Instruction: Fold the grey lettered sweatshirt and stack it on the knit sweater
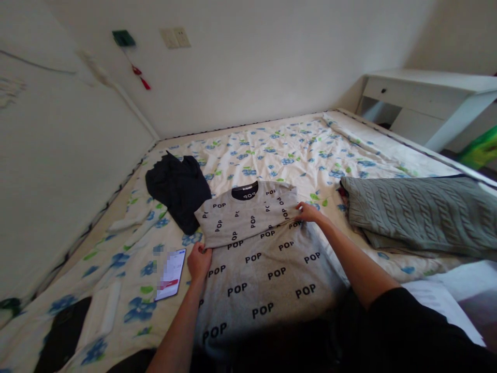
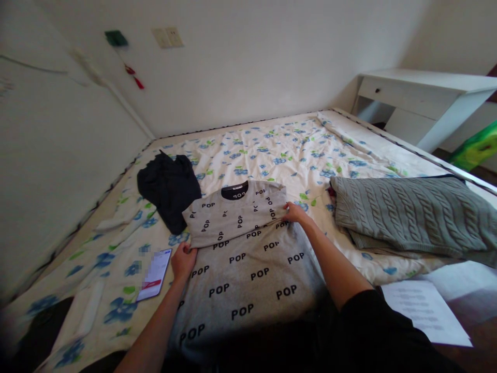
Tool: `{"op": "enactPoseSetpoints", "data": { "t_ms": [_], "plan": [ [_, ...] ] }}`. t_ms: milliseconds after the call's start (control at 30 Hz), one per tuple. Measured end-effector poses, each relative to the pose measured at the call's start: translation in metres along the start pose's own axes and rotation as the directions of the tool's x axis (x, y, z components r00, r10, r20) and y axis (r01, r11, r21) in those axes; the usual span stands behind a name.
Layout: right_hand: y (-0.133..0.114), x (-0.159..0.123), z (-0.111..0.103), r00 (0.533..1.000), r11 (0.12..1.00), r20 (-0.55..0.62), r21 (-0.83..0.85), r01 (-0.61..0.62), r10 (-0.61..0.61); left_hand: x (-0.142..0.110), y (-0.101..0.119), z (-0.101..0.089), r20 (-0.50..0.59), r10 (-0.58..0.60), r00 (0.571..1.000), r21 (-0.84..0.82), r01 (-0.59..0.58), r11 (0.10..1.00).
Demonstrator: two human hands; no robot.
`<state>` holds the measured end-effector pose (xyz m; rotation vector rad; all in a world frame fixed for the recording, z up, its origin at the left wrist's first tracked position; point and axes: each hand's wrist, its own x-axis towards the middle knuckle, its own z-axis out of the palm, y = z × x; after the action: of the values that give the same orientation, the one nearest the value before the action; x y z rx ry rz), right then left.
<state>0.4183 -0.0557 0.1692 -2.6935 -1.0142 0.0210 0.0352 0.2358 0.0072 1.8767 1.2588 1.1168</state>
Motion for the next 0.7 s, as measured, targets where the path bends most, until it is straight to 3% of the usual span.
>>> {"op": "enactPoseSetpoints", "data": {
  "t_ms": [267,500,700],
  "plan": [
    [0.004,-0.005,0.016,0.993,0.991,-0.074,-0.086,-0.103,0.096,0.002,-0.003,0.003,-0.013,-0.021,1.0,0.046,0.021,0.999],
    [0.007,-0.009,0.018,0.985,0.996,-0.161,-0.055,-0.071,0.061,0.004,-0.013,0.006,-0.018,0.035,0.999,0.076,-0.034,0.996],
    [0.012,-0.001,0.006,0.994,0.995,-0.062,0.026,-0.092,0.093,0.007,-0.017,0.006,0.038,0.017,0.999,0.056,-0.019,0.998]
  ]
}}
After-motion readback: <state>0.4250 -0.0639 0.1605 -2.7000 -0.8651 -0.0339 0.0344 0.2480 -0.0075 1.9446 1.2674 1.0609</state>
